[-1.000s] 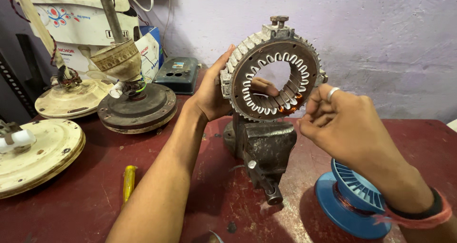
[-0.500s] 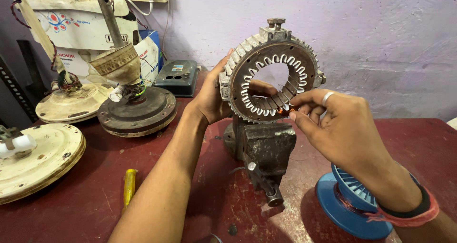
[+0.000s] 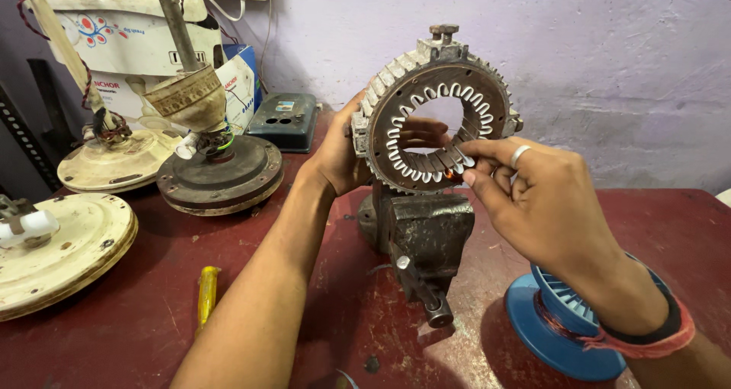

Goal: The person winds copper wire by hand into the slots of a motor stator held in a bench vise. They rotate the stator as needed and continue wrapping the wire around the core throughout the clip.

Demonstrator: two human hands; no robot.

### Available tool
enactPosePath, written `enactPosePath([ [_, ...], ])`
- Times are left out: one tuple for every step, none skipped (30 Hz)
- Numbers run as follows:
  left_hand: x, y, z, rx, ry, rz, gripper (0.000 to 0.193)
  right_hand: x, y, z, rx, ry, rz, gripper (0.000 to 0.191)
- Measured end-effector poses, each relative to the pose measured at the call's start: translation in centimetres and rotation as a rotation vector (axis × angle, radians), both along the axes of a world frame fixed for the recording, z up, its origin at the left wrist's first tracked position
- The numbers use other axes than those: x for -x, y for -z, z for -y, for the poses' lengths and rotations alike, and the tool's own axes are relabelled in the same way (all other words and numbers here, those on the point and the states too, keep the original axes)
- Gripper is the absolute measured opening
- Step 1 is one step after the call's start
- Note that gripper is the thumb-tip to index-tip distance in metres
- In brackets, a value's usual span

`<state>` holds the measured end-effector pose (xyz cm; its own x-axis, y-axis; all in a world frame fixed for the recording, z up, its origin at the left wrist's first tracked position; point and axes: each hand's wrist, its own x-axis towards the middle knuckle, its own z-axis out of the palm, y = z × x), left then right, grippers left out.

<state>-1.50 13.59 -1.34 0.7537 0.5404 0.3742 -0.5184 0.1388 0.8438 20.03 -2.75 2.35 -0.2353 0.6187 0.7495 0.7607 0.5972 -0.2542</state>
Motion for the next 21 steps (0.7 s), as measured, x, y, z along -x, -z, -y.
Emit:
enactPosePath([
  [0.1, 0.2, -0.1, -0.008, -0.002, 0.008, 0.086, 0.0, 0.0, 0.0, -0.009, -0.008, 0.016, 0.029],
  [0.2, 0.3, -0.2, -0.017, -0.004, 0.016, 0.083, 0.0, 0.0, 0.0, -0.019, -0.015, 0.031, 0.029],
  [0.3, 0.5, -0.4, -0.026, -0.005, 0.024, 0.081, 0.0, 0.0, 0.0, -0.030, -0.022, 0.047, 0.029],
  [0.2, 0.7, -0.6, -0.005, -0.070, 0.026, 0.078, 0.0, 0.1, 0.1, -0.045, -0.025, 0.050, 0.028],
  [0.1, 0.9, -0.9, 0.017, -0.134, 0.028, 0.074, 0.0, 0.3, 0.1, -0.060, -0.027, 0.054, 0.028],
  [0.0, 1.1, -1.2, 0.037, -0.198, 0.031, 0.071, 0.1, 0.4, 0.1, -0.077, -0.030, 0.059, 0.027],
  [-0.1, 1.2, -1.4, 0.037, -0.170, 0.042, 0.073, 0.2, 0.4, 0.0, -0.100, -0.075, 0.053, 0.026],
  [-0.1, 1.4, -1.6, 0.039, -0.142, 0.054, 0.075, 0.3, 0.4, -0.2, -0.123, -0.121, 0.048, 0.026],
  [-0.1, 1.5, -1.7, 0.041, -0.115, 0.067, 0.077, 0.4, 0.4, -0.2, -0.146, -0.166, 0.043, 0.026],
  [-0.1, 1.5, -1.8, 0.050, -0.103, 0.071, 0.076, 0.4, 0.3, -0.2, -0.130, -0.183, 0.028, 0.027],
  [-0.1, 1.5, -1.8, 0.058, -0.093, 0.077, 0.075, 0.5, 0.3, -0.2, -0.113, -0.201, 0.015, 0.028],
  [0.0, 1.5, -1.8, 0.068, -0.083, 0.083, 0.074, 0.5, 0.3, -0.2, -0.095, -0.218, 0.001, 0.029],
  [0.0, 1.5, -1.7, 0.062, -0.080, 0.066, 0.076, 0.6, 0.3, -0.2, -0.051, -0.172, -0.010, 0.030],
  [0.1, 1.4, -1.7, 0.055, -0.077, 0.050, 0.077, 0.6, 0.2, -0.1, -0.007, -0.125, -0.021, 0.032],
  [0.1, 1.4, -1.7, 0.049, -0.073, 0.033, 0.079, 0.6, 0.2, 0.0, 0.038, -0.078, -0.032, 0.033],
  [0.0, 1.4, -1.7, 0.065, -0.091, 0.041, 0.076, 0.6, 0.2, 0.0, 0.047, -0.084, -0.039, 0.033],
  [0.0, 1.4, -1.8, 0.082, -0.109, 0.049, 0.074, 0.5, 0.2, 0.0, 0.056, -0.089, -0.046, 0.033],
  [-0.1, 1.4, -1.8, 0.098, -0.128, 0.056, 0.072, 0.5, 0.2, 0.0, 0.065, -0.095, -0.053, 0.034],
  [-0.3, 1.5, -1.9, 0.098, -0.124, 0.103, 0.068, 0.5, 0.2, 0.0, 0.079, -0.114, -0.064, 0.034],
  [-0.5, 1.6, -2.0, 0.097, -0.121, 0.149, 0.065, 0.5, 0.3, -0.1, 0.093, -0.135, -0.075, 0.035],
  [-0.6, 1.7, -2.1, 0.096, -0.117, 0.194, 0.062, 0.5, 0.4, -0.2, 0.106, -0.155, -0.086, 0.036],
])
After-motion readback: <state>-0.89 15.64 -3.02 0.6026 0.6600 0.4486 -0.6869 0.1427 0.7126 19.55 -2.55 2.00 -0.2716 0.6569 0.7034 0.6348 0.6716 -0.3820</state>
